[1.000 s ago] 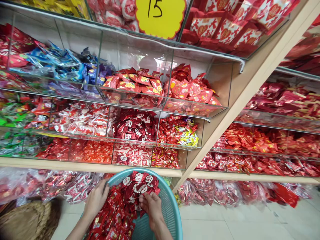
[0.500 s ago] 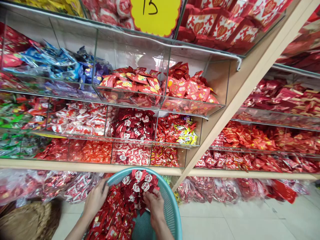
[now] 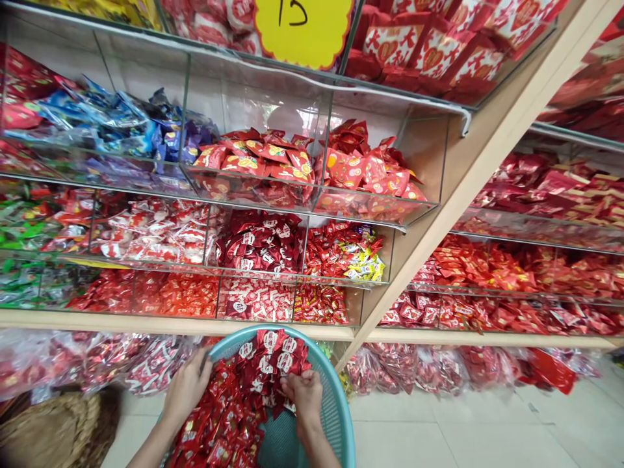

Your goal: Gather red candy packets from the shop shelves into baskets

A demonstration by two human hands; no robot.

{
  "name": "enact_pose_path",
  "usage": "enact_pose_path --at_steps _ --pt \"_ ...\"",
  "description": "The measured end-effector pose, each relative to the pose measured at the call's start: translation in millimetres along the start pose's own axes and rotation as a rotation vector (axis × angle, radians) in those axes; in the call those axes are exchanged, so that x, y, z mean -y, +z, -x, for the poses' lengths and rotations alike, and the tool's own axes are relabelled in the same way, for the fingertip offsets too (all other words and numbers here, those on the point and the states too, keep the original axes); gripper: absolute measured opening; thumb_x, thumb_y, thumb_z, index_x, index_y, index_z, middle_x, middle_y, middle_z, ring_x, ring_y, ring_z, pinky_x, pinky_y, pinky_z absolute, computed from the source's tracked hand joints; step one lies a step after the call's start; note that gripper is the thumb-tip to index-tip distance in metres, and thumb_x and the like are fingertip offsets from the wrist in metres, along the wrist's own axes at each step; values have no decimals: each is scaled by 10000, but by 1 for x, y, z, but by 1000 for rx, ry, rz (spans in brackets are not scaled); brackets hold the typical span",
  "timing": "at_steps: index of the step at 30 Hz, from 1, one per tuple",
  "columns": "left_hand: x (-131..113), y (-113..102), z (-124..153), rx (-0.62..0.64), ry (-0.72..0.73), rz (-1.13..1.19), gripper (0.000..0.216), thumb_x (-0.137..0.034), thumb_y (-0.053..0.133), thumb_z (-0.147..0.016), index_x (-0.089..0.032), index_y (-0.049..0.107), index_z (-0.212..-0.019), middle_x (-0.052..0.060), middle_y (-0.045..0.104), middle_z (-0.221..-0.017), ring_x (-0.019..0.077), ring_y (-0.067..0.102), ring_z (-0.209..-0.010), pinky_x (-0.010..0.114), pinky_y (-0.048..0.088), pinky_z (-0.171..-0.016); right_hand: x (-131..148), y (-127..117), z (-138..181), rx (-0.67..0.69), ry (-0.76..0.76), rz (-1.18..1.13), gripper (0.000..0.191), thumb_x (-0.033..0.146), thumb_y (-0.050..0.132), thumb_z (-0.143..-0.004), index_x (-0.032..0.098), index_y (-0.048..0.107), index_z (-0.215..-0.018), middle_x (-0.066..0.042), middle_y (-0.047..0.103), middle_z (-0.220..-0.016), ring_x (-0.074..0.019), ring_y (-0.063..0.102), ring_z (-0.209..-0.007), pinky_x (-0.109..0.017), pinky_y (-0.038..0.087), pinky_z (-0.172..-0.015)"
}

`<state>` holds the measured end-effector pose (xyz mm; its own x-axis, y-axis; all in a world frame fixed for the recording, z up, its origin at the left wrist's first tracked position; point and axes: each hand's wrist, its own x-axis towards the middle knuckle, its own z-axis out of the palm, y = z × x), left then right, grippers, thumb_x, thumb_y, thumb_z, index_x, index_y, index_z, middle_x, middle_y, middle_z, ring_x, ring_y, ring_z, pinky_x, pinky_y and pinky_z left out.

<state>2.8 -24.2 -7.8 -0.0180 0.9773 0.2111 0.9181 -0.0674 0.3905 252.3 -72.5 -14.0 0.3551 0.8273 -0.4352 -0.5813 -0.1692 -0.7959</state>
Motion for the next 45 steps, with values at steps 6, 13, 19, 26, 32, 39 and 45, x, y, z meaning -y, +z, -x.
enact_pose_path --at_steps 6,13,19,26,32,39,45 --pt "2 2 -1 -52 11 63 313 -263 326 -838 -195 545 -1051 51 644 -1037 174 629 -838 271 471 -687 -1 -2 8 -60 60 105 592 406 803 -380 226 311 -653 24 621 -528 -200 642 -534 -283 536 -511" --pt "3 2 0 -57 24 86 315 -270 321 -841 -195 546 -1048 46 639 -1042 169 631 -840 273 487 -673 35 21 29 251 -80 340 517 468 753 -501 204 363 -713 57 565 -500 -123 558 -420 -191 394 -378" --pt "5 4 1 -52 35 86 311 -267 314 -845 -191 538 -1047 44 634 -1041 169 629 -854 270 489 -695 104 73 43 490 -330 654 317 494 538 -758 187 458 -766 78 487 -410 -57 363 -300 -168 256 -324" --pt "5 4 2 -30 1 75 318 -255 302 -840 -193 535 -1049 50 641 -1032 174 636 -820 280 490 -657 186 170 13 540 -822 807 327 412 449 -826 151 596 -695 21 547 -497 -79 497 -434 -190 407 -462" --pt "3 1 3 -35 8 89 325 -246 294 -846 -187 527 -1065 50 633 -1053 168 626 -881 271 485 -714 204 237 -44 352 -587 867 205 322 596 -728 140 577 -634 -19 601 -546 -94 547 -439 -198 465 -446" --pt "1 -1 2 -21 -10 58 305 -235 302 -845 -205 527 -1049 40 637 -1024 168 635 -795 254 467 -618 196 255 -41 409 -298 638 202 141 564 -766 137 492 -577 -32 618 -532 -92 590 -460 -181 501 -445" --pt "1 -1 3 -20 -9 70 309 -240 305 -844 -201 523 -1060 45 635 -1029 172 627 -825 264 469 -673 208 246 -26 421 -417 550 207 120 561 -760 139 487 -567 -28 637 -553 -93 622 -521 -176 521 -501"
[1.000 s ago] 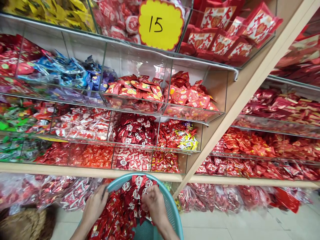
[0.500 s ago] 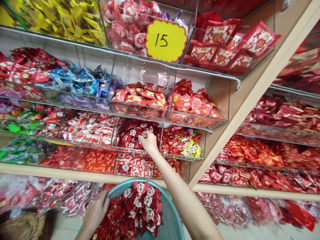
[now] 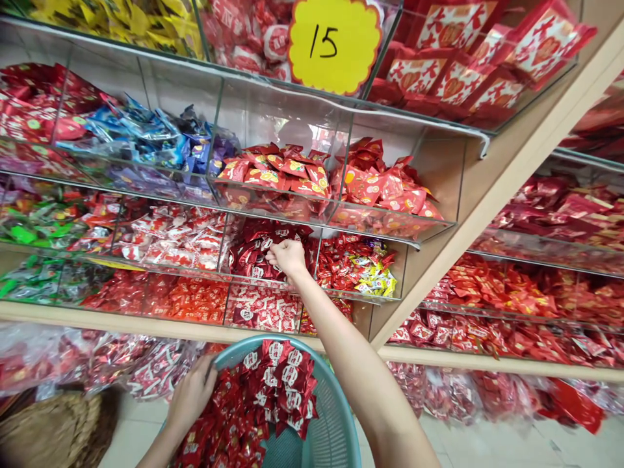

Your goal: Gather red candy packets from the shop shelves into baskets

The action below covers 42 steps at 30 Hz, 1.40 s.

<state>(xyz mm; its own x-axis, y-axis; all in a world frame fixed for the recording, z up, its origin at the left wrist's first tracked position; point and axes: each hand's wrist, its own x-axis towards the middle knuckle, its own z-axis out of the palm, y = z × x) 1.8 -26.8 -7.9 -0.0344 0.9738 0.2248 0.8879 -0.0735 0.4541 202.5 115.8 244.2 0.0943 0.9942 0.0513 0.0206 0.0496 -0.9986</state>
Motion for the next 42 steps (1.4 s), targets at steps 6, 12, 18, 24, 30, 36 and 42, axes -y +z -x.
enact_pose_path --at_steps 6,12,18,24,30,36,42 --pt "-4 -2 -1 27 -11 1 328 -255 282 -853 -195 516 -1074 50 638 -1017 180 628 -809 282 472 -667 17 -35 50 9 -169 -22 226 265 641 -705 140 503 -576 -29 644 -582 -123 644 -597 -217 533 -587" --pt "-5 -3 -1 36 -11 2 322 -259 278 -856 -188 510 -1069 55 636 -1000 186 622 -821 288 464 -691 -19 -62 125 113 -46 -68 311 403 655 -677 157 485 -593 -24 640 -599 -158 653 -652 -271 526 -637" --pt "-3 -1 0 27 -6 16 322 -269 282 -858 -196 507 -1078 52 630 -1019 185 620 -820 293 462 -695 -139 -64 146 146 281 -13 367 475 639 -634 175 438 -575 -13 621 -529 -136 602 -518 -223 436 -492" --pt "-4 -3 -1 53 -13 1 336 -268 266 -861 -189 504 -1084 57 619 -1063 187 622 -834 289 465 -685 -199 -61 143 120 455 76 325 439 590 -616 180 402 -563 -12 641 -581 -98 546 -422 -180 266 -374" --pt "-4 -2 -1 29 3 18 339 -273 279 -857 -179 513 -1082 63 619 -1069 189 614 -879 289 467 -718 -202 -52 142 134 511 52 241 346 563 -625 181 396 -567 -19 662 -659 -75 514 -385 -184 229 -364" --pt "-3 -1 0 8 12 42 328 -271 302 -852 -194 513 -1091 56 615 -1080 187 607 -895 294 463 -744 -217 -41 138 124 465 135 211 310 525 -686 185 432 -544 15 611 -514 -68 453 -346 -190 226 -366" --pt "-1 1 0 14 1 26 327 -276 291 -856 -204 518 -1081 48 616 -1079 177 615 -870 270 468 -695 -222 -39 137 117 375 412 301 311 485 -743 197 461 -466 21 543 -400 -87 408 -320 -212 275 -372"
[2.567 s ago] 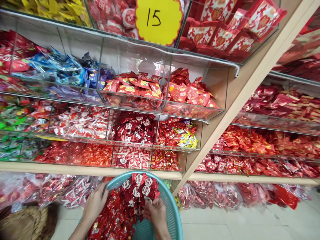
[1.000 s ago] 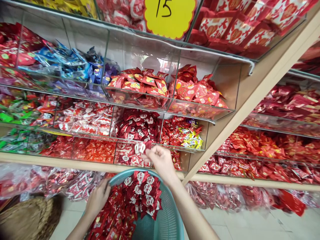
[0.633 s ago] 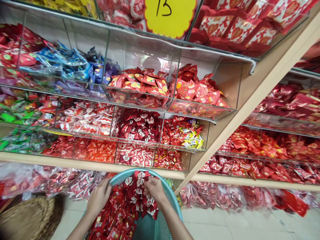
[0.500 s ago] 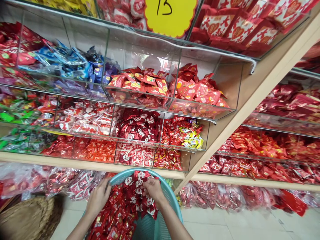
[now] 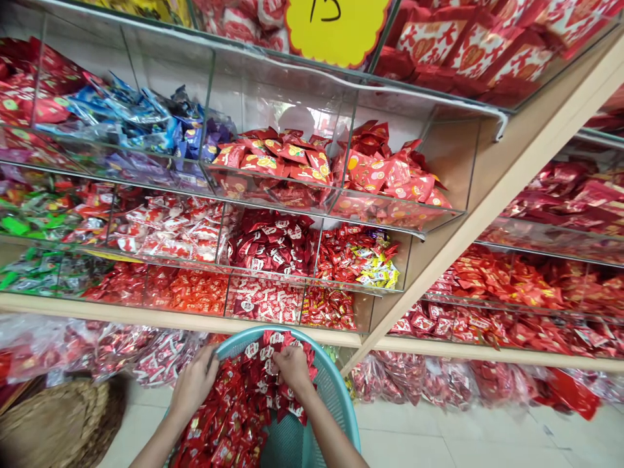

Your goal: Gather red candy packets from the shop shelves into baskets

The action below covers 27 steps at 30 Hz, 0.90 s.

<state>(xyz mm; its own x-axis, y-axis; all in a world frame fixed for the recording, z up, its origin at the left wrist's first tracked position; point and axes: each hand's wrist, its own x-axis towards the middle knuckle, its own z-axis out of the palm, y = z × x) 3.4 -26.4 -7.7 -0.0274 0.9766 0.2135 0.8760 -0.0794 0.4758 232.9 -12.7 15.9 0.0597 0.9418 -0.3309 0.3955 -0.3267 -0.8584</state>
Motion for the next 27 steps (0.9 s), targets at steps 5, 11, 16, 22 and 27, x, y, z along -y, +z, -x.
enact_pose_path --at_steps 5,11,16,22,27 --pt "1 1 0 -6 7 -9 329 -275 293 -856 -199 522 -1080 42 621 -1073 171 619 -862 267 471 -697 -2 -6 0 -181 -124 281 339 290 536 -712 215 399 -411 4 536 -386 -125 483 -425 -236 362 -504" --pt "0 -1 0 -4 -3 -15 335 -275 287 -859 -190 529 -1074 48 635 -1039 176 628 -822 279 476 -675 28 -23 12 -171 -244 376 403 350 459 -784 205 376 -417 4 517 -396 -114 457 -428 -228 314 -491" --pt "0 0 0 -13 15 -14 317 -258 291 -854 -194 526 -1057 50 636 -1012 184 624 -834 292 473 -703 111 -46 29 -43 -541 310 363 398 474 -794 181 496 -503 18 545 -451 -92 440 -436 -204 311 -479" --pt "0 0 1 -16 13 -35 320 -247 286 -852 -187 522 -1060 57 634 -1009 183 621 -853 292 471 -714 215 -65 23 -152 -770 280 267 337 494 -780 174 554 -579 24 570 -518 -86 465 -479 -195 337 -515" --pt "2 0 1 -28 32 -27 303 -241 297 -846 -200 522 -1045 46 634 -987 179 618 -845 285 467 -696 251 -57 -28 -342 -629 410 204 328 556 -714 186 566 -567 -10 598 -588 -129 530 -598 -227 361 -581"
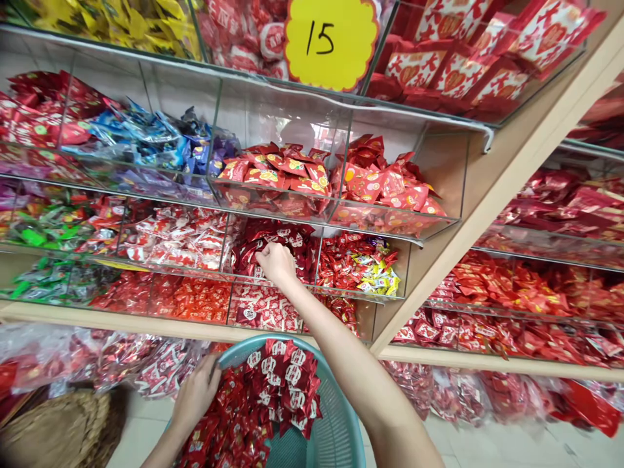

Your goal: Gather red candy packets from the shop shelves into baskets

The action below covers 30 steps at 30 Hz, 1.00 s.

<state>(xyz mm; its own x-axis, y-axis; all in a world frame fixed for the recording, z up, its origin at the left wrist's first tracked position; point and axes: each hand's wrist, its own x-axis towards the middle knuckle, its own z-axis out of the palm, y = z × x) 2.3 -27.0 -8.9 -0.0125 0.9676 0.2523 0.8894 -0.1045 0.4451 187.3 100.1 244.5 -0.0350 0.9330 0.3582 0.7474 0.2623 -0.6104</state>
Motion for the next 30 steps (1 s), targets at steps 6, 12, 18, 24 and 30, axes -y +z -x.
enact_pose_path --at_steps 6,12,18,24,30 --pt "-1 -2 -1 3 -3 4 298 -245 300 -843 -199 522 -1036 47 636 -990 178 622 -849 284 470 -698 -18 34 -30 56 217 -45 208 342 591 -671 182 573 -538 -34 610 -605 -134 537 -569 -241 386 -563" --pt "0 0 -1 2 -5 -9 309 -235 293 -846 -195 521 -1050 48 638 -1015 175 622 -867 277 471 -711 -26 40 -33 57 228 -89 183 362 620 -645 179 629 -629 -44 642 -659 -140 565 -603 -244 424 -593" --pt "0 0 -1 -20 -26 -9 302 -233 335 -831 -191 545 -1044 53 649 -1010 175 631 -799 274 474 -670 -22 40 -32 -6 194 -57 123 306 619 -627 187 635 -653 -27 650 -690 -146 581 -643 -238 412 -599" --pt "0 0 -1 -29 -5 -5 291 -226 333 -835 -195 544 -1033 45 652 -968 167 628 -778 270 474 -671 -24 45 -31 28 115 -170 128 275 582 -645 162 600 -588 17 580 -525 -108 533 -541 -205 376 -537" --pt "2 2 0 -6 -10 -33 298 -229 306 -847 -193 525 -1047 47 635 -1015 167 630 -792 262 473 -641 -26 46 -30 8 194 -331 72 210 576 -627 155 583 -580 37 557 -498 -78 489 -494 -184 360 -499"
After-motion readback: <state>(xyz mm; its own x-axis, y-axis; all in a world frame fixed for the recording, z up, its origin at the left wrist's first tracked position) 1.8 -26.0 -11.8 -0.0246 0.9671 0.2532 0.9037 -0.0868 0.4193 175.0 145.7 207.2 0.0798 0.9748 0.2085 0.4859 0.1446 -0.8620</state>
